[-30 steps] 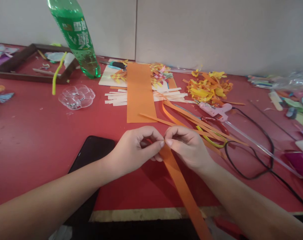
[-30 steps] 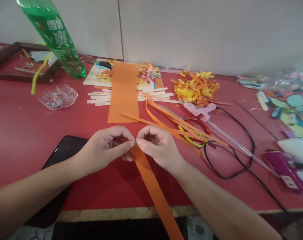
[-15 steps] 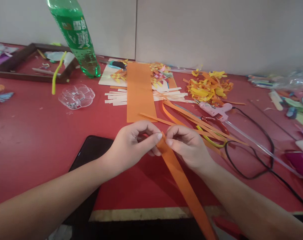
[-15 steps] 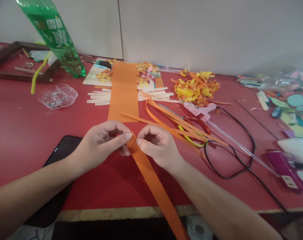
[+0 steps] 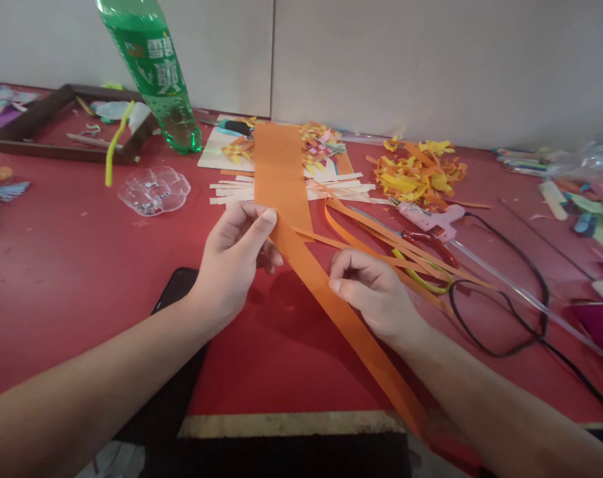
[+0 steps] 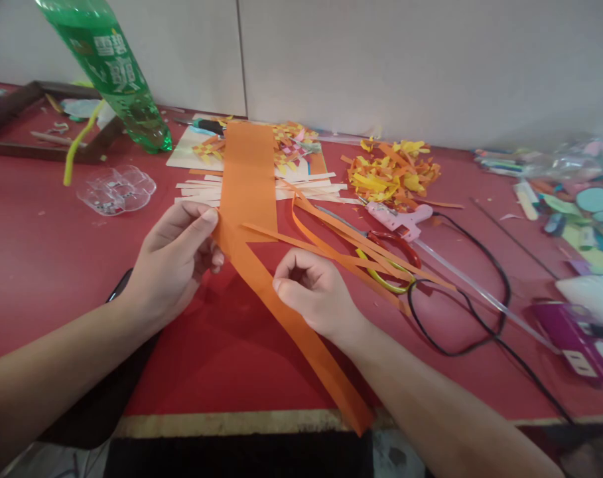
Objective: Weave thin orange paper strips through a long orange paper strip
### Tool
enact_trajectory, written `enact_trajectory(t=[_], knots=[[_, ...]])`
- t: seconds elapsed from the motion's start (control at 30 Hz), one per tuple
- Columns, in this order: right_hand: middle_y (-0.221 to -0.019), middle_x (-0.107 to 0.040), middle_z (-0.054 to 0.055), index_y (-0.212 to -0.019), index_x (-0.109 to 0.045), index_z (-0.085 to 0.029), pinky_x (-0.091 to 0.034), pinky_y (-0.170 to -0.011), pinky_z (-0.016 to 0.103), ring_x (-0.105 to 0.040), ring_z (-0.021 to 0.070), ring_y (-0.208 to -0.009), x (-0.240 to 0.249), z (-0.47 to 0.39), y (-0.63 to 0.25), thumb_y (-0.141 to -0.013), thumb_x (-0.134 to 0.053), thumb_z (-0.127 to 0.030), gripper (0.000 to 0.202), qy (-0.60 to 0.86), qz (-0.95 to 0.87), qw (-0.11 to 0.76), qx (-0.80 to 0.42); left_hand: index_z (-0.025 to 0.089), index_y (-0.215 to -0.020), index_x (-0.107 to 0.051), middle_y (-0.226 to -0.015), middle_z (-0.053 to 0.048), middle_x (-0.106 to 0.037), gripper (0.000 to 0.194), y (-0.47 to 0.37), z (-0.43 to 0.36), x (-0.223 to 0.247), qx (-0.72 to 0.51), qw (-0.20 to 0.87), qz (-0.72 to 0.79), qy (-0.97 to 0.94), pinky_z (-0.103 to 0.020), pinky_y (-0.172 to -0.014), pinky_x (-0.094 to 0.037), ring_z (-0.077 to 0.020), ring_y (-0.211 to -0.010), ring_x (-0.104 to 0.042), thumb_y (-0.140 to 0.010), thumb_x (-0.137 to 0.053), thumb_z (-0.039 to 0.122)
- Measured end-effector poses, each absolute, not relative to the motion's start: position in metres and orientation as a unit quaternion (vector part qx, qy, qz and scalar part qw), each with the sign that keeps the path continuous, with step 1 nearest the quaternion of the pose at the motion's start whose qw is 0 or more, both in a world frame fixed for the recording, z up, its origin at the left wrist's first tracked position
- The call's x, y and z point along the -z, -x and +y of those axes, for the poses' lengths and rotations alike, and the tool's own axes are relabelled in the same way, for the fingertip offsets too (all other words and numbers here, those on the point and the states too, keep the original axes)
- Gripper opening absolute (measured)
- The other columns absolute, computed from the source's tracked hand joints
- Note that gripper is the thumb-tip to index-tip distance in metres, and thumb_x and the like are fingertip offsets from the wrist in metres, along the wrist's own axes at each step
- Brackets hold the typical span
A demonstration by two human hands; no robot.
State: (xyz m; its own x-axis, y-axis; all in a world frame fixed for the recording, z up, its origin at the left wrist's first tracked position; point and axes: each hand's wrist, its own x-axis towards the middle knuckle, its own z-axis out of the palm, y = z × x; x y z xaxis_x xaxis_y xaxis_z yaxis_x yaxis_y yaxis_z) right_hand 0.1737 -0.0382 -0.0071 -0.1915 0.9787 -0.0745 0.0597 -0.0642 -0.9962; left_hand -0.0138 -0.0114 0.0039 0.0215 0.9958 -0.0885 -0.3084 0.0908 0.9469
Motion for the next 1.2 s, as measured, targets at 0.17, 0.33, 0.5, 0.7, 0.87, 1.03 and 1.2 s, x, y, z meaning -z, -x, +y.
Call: enact_trajectory(t=[0.17,0.33,0.5,0.7,0.87,1.03,1.2], knots=[[-0.058,-0.047,-0.005,-0.062,-0.054,-0.02,-0.027,-0.048,0.025,-0.035,0.0085,-0.051,0.008,-0.038,-0.174,-0.072,-0.06,-0.017,0.012,0.483,-0.525,0.447,-0.54,0.021,-0.093,-0.055,-0.074,0.005,-0.06,0.037,0.013,-0.014,-0.006,-0.448,0.682,0.426,-0.391,-0.016,-0.041,-0.047,-0.0075,-0.049,-0.061,-0.081,-0.07,0.053],[-0.06,-0.048,-0.004,-0.063,-0.054,-0.02,-0.029,-0.05,0.025,-0.038,0.0098,-0.053,0.009,-0.039,-0.175,-0.072,-0.06,-0.017,0.011,0.461,-0.554,0.435,-0.54,0.015,-0.083,-0.067,-0.068,0.0,-0.066,0.026,0.011,-0.019,-0.006,-0.221,0.728,0.392,-0.517,-0.017,-0.047,-0.053,-0.0108,-0.056,-0.065,-0.076,-0.078,0.038],[-0.062,-0.049,-0.004,-0.066,-0.054,-0.021,-0.032,-0.052,0.026,-0.041,0.0111,-0.056,0.012,-0.039,-0.174,-0.073,-0.061,-0.018,0.01,0.45,-0.566,0.435,-0.536,0.014,-0.078,-0.068,-0.061,0.002,-0.065,0.015,0.009,-0.019,-0.006,-0.254,0.713,0.392,-0.523,-0.016,-0.046,-0.052,-0.0086,-0.05,-0.062,-0.082,-0.072,0.028],[-0.059,-0.047,-0.005,-0.063,-0.053,-0.021,-0.031,-0.052,0.026,-0.039,0.0103,-0.054,0.009,-0.036,-0.175,-0.072,-0.061,-0.018,0.012,0.448,-0.574,0.439,-0.526,0.016,-0.077,-0.066,-0.06,0.003,-0.064,0.017,0.009,-0.018,-0.006,-0.332,0.726,0.402,-0.449,-0.016,-0.045,-0.05,-0.0077,-0.047,-0.06,-0.082,-0.073,0.03],[-0.061,-0.049,-0.004,-0.062,-0.055,-0.02,-0.029,-0.051,0.026,-0.039,0.01,-0.054,0.007,-0.037,-0.173,-0.07,-0.062,-0.019,0.011,0.465,-0.558,0.431,-0.535,0.02,-0.081,-0.063,-0.069,0.006,-0.065,0.015,0.012,-0.011,-0.003,-0.489,0.671,0.426,-0.36,-0.013,-0.043,-0.045,-0.0029,-0.044,-0.053,-0.082,-0.073,0.031],[-0.059,-0.048,-0.004,-0.061,-0.054,-0.021,-0.029,-0.05,0.026,-0.038,0.01,-0.053,0.009,-0.038,-0.172,-0.069,-0.061,-0.019,0.01,0.482,-0.551,0.425,-0.533,0.02,-0.086,-0.063,-0.071,0.005,-0.065,0.024,0.014,-0.009,-0.002,-0.482,0.673,0.437,-0.352,-0.014,-0.042,-0.044,-0.0039,-0.045,-0.053,-0.08,-0.075,0.039],[-0.059,-0.049,-0.004,-0.062,-0.053,-0.02,-0.031,-0.053,0.026,-0.04,0.0102,-0.055,0.01,-0.038,-0.174,-0.071,-0.061,-0.019,0.012,0.469,-0.558,0.434,-0.529,0.015,-0.075,-0.066,-0.053,0.003,-0.06,0.023,0.01,-0.017,-0.006,-0.285,0.729,0.422,-0.458,-0.017,-0.045,-0.048,-0.008,-0.046,-0.056,-0.074,-0.081,0.033]])
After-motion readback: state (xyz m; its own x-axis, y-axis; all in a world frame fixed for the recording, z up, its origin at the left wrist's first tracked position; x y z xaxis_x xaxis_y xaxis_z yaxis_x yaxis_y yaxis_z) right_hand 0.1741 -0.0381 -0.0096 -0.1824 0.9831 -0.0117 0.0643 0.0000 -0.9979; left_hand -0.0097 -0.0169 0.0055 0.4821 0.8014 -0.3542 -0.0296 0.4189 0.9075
